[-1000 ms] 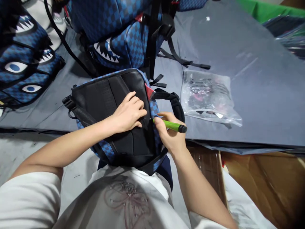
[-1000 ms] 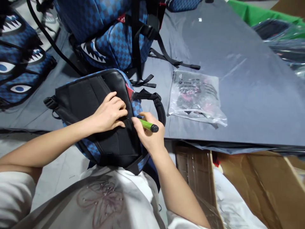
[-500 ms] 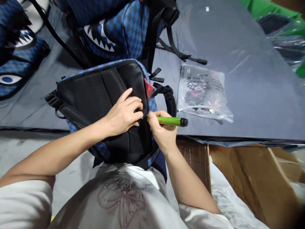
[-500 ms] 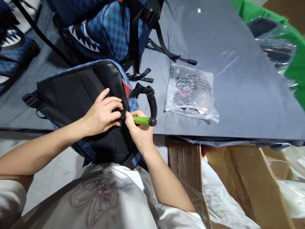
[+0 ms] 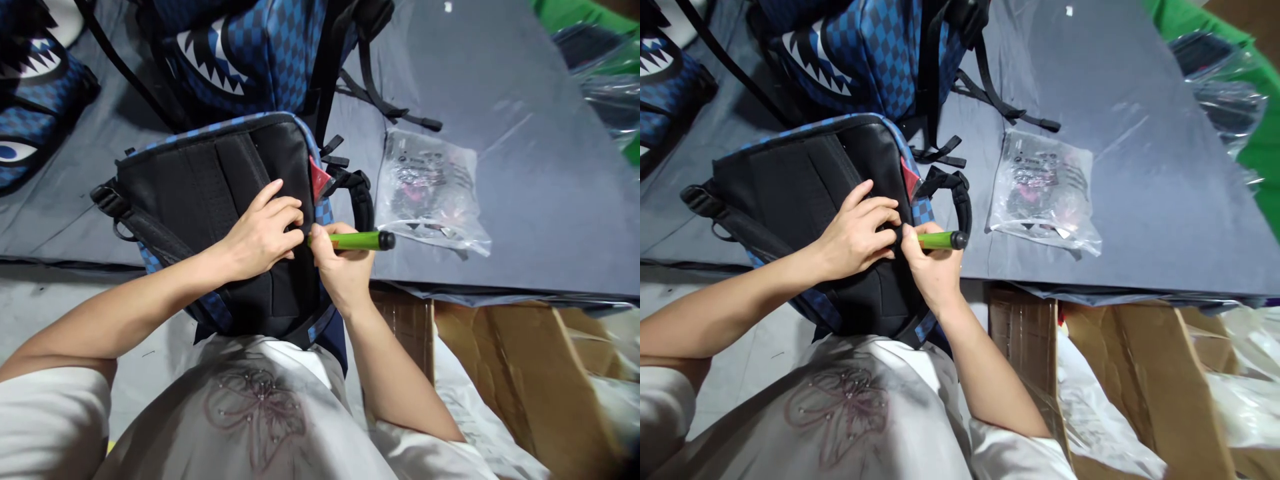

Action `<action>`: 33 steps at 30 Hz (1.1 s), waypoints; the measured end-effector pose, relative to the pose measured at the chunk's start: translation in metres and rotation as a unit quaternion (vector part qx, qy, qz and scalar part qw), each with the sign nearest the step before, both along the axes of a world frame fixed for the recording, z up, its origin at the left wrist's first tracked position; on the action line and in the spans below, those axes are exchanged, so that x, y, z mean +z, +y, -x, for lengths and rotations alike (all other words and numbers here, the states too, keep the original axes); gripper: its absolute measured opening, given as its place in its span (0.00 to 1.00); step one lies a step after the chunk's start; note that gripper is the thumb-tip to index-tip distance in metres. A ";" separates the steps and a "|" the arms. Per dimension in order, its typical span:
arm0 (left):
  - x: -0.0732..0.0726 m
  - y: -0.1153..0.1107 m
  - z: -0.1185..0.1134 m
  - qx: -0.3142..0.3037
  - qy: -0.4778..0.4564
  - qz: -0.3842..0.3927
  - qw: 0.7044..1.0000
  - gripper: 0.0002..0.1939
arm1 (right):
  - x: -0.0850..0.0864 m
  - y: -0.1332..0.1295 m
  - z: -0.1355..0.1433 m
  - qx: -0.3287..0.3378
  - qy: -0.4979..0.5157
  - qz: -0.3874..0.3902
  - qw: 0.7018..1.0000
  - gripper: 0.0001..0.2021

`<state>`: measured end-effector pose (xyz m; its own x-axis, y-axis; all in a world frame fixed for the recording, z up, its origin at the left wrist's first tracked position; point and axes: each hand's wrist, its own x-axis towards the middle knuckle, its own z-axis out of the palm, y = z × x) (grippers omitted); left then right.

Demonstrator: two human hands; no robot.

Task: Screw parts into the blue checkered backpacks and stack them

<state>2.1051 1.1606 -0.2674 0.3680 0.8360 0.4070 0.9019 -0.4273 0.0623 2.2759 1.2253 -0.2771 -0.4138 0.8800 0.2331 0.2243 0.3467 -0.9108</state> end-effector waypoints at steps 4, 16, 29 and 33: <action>-0.001 0.000 -0.001 0.000 0.001 0.000 1.000 0.07 | -0.001 0.000 0.000 -0.020 0.001 -0.006 1.000 0.16; -0.005 0.001 0.002 0.005 0.020 -0.013 1.000 0.07 | -0.002 0.000 0.004 -0.020 -0.004 0.006 1.000 0.16; -0.006 0.003 0.001 0.001 0.041 -0.047 0.998 0.09 | -0.004 0.004 0.002 -0.030 0.015 -0.001 0.999 0.16; -0.006 0.003 0.001 0.004 0.020 -0.017 1.000 0.09 | -0.004 0.003 0.003 -0.022 0.015 0.000 1.000 0.15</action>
